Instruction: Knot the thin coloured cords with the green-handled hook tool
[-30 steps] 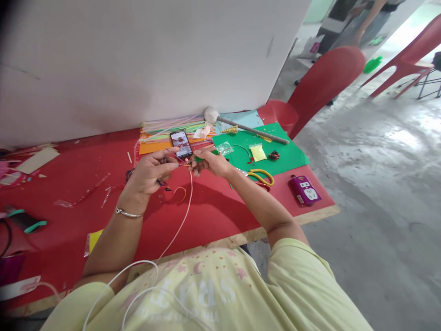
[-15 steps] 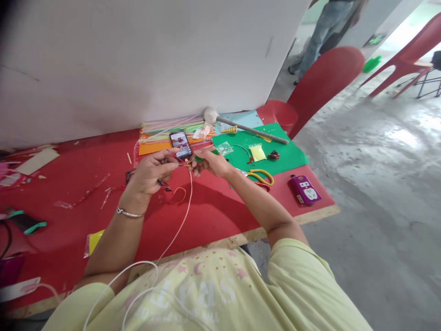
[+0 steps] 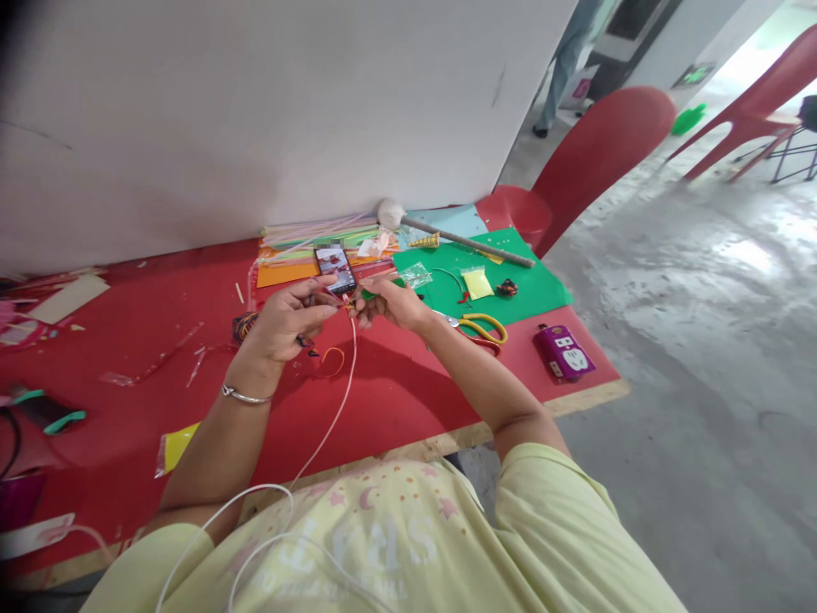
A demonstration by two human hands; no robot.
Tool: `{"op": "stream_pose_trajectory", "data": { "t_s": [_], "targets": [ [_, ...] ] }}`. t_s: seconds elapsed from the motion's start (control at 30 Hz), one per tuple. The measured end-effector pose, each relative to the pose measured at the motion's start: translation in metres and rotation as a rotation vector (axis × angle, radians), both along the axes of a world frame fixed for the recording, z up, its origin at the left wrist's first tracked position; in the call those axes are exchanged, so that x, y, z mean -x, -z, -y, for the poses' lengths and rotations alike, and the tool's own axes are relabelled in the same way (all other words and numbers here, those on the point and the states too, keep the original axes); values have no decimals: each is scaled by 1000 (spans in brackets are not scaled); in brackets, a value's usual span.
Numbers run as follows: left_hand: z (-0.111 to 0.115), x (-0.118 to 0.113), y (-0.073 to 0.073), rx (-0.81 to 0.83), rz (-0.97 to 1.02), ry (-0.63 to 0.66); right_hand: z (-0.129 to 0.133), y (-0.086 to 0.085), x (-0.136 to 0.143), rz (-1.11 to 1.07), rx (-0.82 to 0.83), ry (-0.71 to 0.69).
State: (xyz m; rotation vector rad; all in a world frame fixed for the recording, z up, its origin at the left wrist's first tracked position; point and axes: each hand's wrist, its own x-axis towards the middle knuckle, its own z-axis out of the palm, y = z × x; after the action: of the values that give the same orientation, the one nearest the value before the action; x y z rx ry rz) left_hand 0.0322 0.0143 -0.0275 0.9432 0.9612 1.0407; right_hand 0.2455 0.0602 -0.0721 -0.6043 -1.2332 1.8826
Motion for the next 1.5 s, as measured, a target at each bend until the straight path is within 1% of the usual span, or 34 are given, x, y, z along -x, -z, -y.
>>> {"op": "stream_pose_trajectory", "data": {
  "t_s": [0.23, 0.73, 0.9, 1.03, 1.17, 1.33, 1.5],
  "targets": [
    [-1, 0, 1, 3, 8, 0, -1, 3, 1, 0, 14, 7],
    [1, 1, 1, -2, -6, 1, -1, 3, -2, 23, 6, 13],
    [1, 2, 1, 0, -5, -9, 0, 2, -3, 14, 3, -23],
    [0, 2, 1, 2, 2, -13, 1, 0, -4, 5, 2, -14],
    [-1, 2, 2, -3, -2, -14, 2, 0, -4, 14, -26, -9],
    [-2, 3, 4, -12, -10, -14, 4, -1, -4, 39, -77, 49],
    [-2, 2, 4, -29, -29, -47, 10, -10, -5, 128, -187, 115]
  ]
}}
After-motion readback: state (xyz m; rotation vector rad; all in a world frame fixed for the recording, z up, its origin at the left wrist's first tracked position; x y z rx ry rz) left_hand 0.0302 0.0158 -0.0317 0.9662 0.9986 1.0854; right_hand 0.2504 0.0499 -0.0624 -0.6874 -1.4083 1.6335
